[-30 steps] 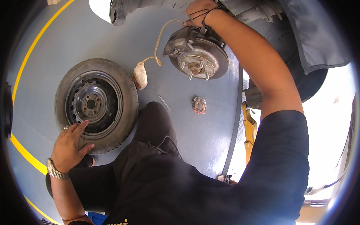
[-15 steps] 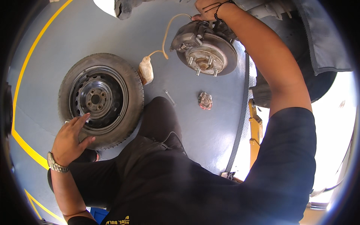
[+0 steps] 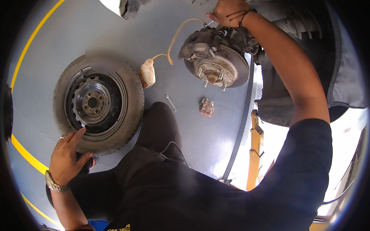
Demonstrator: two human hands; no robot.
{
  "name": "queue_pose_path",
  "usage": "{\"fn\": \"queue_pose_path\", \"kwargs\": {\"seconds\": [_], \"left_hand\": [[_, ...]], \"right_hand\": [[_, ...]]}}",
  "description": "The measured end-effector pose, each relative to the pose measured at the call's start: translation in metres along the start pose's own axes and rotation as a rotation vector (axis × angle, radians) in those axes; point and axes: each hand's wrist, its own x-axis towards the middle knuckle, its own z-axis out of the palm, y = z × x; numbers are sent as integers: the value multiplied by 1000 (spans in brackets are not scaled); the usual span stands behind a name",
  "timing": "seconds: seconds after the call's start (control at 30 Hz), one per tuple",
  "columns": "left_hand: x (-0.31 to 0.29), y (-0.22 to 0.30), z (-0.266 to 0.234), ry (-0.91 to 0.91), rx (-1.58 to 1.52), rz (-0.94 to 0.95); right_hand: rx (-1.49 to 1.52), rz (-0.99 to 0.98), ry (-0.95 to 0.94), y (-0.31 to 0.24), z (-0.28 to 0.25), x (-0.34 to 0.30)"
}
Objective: The person works under the hood of a white car, then moves to the front wheel area to remove the brake caliper and use a fluid extraction tool. They later reinstall the tire onto the hub.
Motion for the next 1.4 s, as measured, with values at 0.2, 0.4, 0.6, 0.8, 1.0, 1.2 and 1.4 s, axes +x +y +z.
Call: {"fn": "queue_pose_path", "kwargs": {"seconds": [0.2,0.4,0.6,0.8,1.0,1.2,1.4], "left_hand": [[4,-14,5,-25,-9,-103],[20,-12,7,-27,-70,-154],[35,-5,8,-52,-107,-137],[34,-8,13,-120,-86,-149],[28,-4,1,1,-64,-58],[4,12,-3,50,-18,43],[-10,27,-2,109,51,172]], "right_hand": [[468,-37,-314,-8,31,89],[784,-435,-766,-58,51,148],[1093,-482,-1081,-102,37,143],[761,-712,-802,-80,36,154],[275,15,-508,22,35,104],[138,161,-104,11,-30,-18],[-14,140,-93,-7,-56,-38]]}}
